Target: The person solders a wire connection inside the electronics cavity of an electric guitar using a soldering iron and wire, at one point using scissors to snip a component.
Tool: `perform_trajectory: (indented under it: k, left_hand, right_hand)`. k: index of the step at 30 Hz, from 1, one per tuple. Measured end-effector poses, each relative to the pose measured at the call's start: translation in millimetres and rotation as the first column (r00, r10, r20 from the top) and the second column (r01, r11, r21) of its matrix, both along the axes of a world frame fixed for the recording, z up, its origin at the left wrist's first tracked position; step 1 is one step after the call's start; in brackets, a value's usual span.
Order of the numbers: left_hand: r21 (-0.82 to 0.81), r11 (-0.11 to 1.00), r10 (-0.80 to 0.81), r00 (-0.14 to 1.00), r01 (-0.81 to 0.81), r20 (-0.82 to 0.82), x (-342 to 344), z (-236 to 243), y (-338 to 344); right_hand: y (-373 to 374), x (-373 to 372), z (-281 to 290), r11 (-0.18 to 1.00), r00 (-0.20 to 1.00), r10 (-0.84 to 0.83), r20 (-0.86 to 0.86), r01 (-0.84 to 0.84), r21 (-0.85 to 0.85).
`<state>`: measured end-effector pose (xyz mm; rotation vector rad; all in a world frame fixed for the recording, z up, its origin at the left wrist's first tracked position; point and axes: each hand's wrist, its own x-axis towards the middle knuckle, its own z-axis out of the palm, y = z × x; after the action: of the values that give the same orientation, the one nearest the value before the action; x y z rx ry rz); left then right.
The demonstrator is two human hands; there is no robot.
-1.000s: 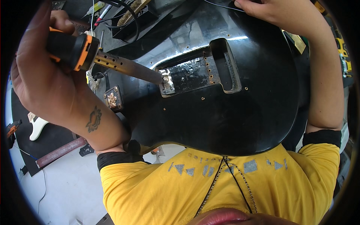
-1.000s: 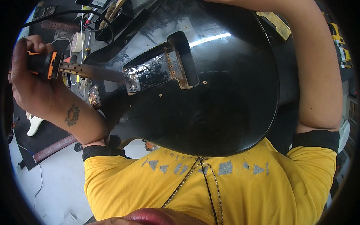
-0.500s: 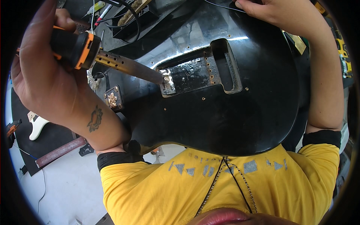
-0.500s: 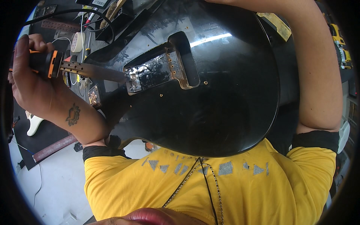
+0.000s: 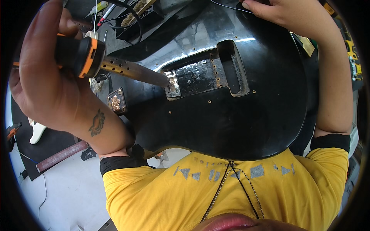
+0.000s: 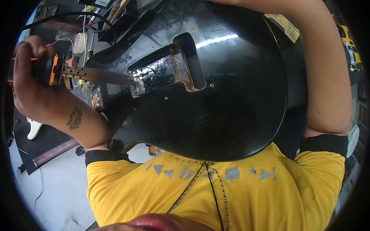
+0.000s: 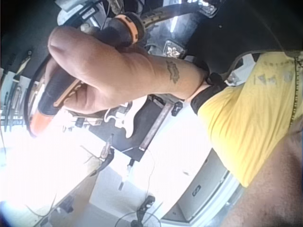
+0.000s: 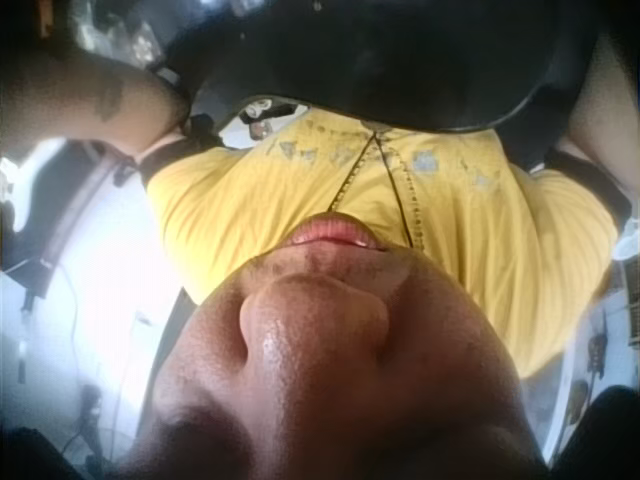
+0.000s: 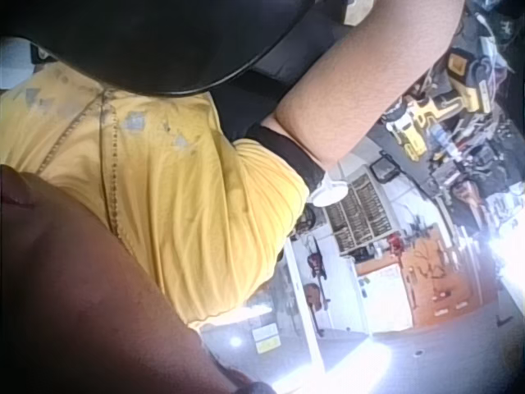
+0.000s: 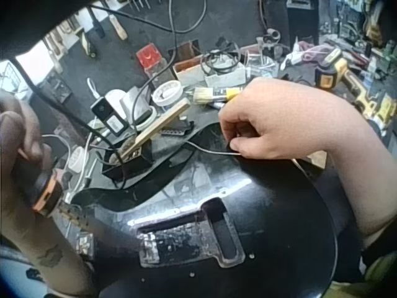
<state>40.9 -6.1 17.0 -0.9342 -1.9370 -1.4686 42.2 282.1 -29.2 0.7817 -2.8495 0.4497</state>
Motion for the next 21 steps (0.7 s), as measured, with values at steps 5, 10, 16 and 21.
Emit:
perform_trajectory:
  k: [5, 10, 16, 21]
  left_hand:
    - [-0.008, 0.998, -0.054, 0.993, 0.055, 0.108, 1, 3, 1]
    - [-0.008, 0.997, -0.081, 0.990, 0.083, 0.118, 2, 5, 2]
    - [-0.052, 0.995, -0.081, 0.992, 0.086, 0.093, 0, 5, 1]
    - [-0.069, 0.996, -0.044, 0.996, 0.050, 0.079, 2, 4, 2]
  right_hand:
    - [7, -16, -4, 1.000, 0.995, 0.000, 0.104, 0.003, -0.031]
    - [9, -21, -5, 0.998, 0.980, -0.034, 0.196, 0.042, -0.038]
    - [7, -17, -4, 0.999, 0.980, -0.034, 0.196, 0.040, -0.025]
    - [1, -3, 1, 1.000, 1.000, 0.013, 0.008, -0.013, -0.001]
